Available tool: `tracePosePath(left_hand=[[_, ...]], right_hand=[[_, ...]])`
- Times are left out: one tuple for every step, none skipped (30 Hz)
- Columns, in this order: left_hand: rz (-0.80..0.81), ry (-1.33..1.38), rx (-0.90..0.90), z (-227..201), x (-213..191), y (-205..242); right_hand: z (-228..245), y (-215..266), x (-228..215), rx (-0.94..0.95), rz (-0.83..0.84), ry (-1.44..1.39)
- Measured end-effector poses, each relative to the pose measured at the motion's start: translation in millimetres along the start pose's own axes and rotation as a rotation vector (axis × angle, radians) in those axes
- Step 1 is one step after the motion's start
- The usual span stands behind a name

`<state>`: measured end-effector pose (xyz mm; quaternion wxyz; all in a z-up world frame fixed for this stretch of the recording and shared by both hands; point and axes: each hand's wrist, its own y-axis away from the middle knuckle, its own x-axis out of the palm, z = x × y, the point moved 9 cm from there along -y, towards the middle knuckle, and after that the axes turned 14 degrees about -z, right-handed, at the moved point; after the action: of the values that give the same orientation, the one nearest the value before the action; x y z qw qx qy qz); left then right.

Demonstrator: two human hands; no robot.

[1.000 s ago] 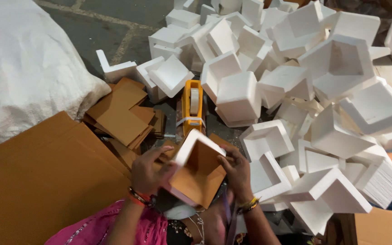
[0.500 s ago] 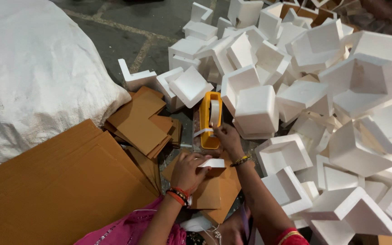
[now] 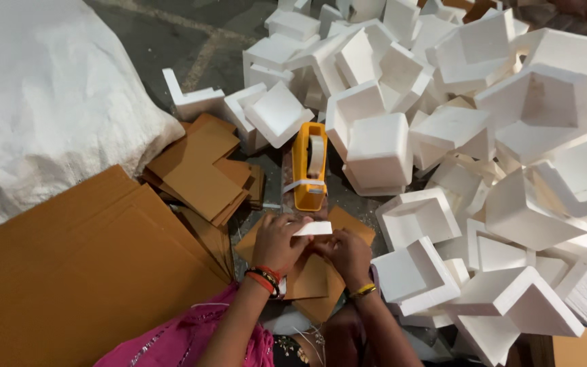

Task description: The person sits on the floor and assembles small boxes by placing white foam inserts onto brown cardboard sheets. They fold the cardboard around the foam and secure the edges using a yellow tape dispenser. The process is repeated continuously with materials from nearby piles.

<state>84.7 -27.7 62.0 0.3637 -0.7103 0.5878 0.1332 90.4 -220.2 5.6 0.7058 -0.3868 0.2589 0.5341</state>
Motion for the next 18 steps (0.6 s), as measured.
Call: tracePosePath(left_hand=[[0.006, -0.018, 0.016, -0.7, 0.6, 0.5], [0.011, -0.036, 0.033, -0.1, 2.0, 1.4], [0.003, -0.029, 0.039, 1.2, 2.6, 3.9], [-0.006, -0.022, 0.046, 2.5, 3.6, 7.1], [-0.023, -0.015, 0.050, 4.2, 4.6, 6.5], [-0.041, -0.039, 0.042, 8.6, 4.7, 3.9], [-0.046, -0.060, 0.034, 11.7, 5.6, 5.7], [-0.050, -0.081, 0.025, 12.9, 6.5, 7.5], [-0.026, -0.076, 0.033, 12.3, 8.0, 5.9], [-0.001, -0.071, 0.040, 10.3, 8.9, 5.9], [0.015, -0.063, 0.044, 7.9, 10.2, 4.0], [0.015, -0.057, 0.053, 5.5, 10.2, 1.4], [0.018, -0.051, 0.060, 4.3, 10.0, 1.4], [0.021, -0.046, 0.066, 4.2, 9.9, 1.3], [0.009, -0.030, 0.073, 4.0, 9.2, 1.0], [-0.003, -0.014, 0.080, 4.3, 8.1, -0.5], [-0.016, 0.001, 0.084, 2.0, 7.8, 2.1], [-0.016, 0.015, 0.150, -8.5, 7.4, 11.2]], right_hand=[[9.0, -0.3, -5.8, -0.121, -0.036, 0.140], [19.3, -1.6, -8.3, -0.234, -0.055, 0.089], [27.2, -5.0, -9.9, -0.351, -0.068, 0.035], [34.2, -7.3, -9.7, -0.467, -0.080, -0.019], [31.8, -20.1, 3.3, -0.398, 0.077, -0.270], [32.9, -36.5, 17.0, -0.320, 0.238, -0.517], [33.0, -43.6, 26.2, -0.221, 0.400, -0.757], [22.2, -51.7, 38.6, -0.015, 0.497, -0.809], [15.8, -59.3, 52.0, 0.192, 0.571, -0.864], [9.7, -58.9, 63.9, 0.400, 0.644, -0.917], [6.3, -66.4, 67.4, 0.421, 0.617, -0.847], [2.8, -75.5, 72.6, 0.442, 0.589, -0.778], [-3.0, -81.4, 77.2, 0.466, 0.563, -0.709], [-0.6, -90.0, 76.9, 0.320, 0.531, -0.598], [-0.3, -93.8, 74.1, 0.180, 0.498, -0.481], [0.4, -95.0, 69.3, 0.043, 0.463, -0.362], [-9.6, -86.8, 69.0, 0.100, 0.520, -0.328], [-19.6, -76.1, 65.0, 0.156, 0.578, -0.294]])
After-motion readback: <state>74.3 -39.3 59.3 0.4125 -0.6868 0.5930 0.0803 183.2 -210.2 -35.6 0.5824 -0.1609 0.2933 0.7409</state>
